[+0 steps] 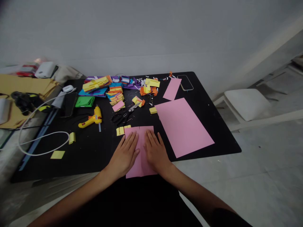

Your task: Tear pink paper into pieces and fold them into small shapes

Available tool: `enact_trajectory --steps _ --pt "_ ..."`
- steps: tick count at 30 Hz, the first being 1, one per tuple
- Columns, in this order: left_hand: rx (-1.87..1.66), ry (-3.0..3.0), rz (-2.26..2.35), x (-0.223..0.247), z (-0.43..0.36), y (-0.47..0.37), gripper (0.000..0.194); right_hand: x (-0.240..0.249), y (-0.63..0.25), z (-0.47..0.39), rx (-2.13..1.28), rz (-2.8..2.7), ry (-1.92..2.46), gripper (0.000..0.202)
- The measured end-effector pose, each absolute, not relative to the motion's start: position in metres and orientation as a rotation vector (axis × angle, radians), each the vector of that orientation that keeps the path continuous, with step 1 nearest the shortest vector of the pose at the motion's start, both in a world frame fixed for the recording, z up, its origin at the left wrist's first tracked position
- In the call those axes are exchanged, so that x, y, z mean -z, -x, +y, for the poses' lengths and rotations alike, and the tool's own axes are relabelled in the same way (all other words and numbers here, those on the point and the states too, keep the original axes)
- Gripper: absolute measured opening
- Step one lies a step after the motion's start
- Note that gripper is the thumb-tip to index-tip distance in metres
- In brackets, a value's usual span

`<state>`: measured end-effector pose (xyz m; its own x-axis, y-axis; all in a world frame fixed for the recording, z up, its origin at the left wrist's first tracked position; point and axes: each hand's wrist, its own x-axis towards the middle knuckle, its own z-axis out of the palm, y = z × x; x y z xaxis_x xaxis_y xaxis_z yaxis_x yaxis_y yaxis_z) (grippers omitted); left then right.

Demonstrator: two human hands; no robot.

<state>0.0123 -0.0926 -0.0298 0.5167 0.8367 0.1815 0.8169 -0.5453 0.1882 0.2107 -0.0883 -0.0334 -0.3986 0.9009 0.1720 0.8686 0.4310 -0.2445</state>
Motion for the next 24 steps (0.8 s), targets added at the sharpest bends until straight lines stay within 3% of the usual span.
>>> enact_trajectory --steps 24 --pt "-0.294 -2.631 1.615 0.031 -0.096 -0.006 0.062 0.043 -0.217 -0.086 -0.130 -2.387 1.607 0.054"
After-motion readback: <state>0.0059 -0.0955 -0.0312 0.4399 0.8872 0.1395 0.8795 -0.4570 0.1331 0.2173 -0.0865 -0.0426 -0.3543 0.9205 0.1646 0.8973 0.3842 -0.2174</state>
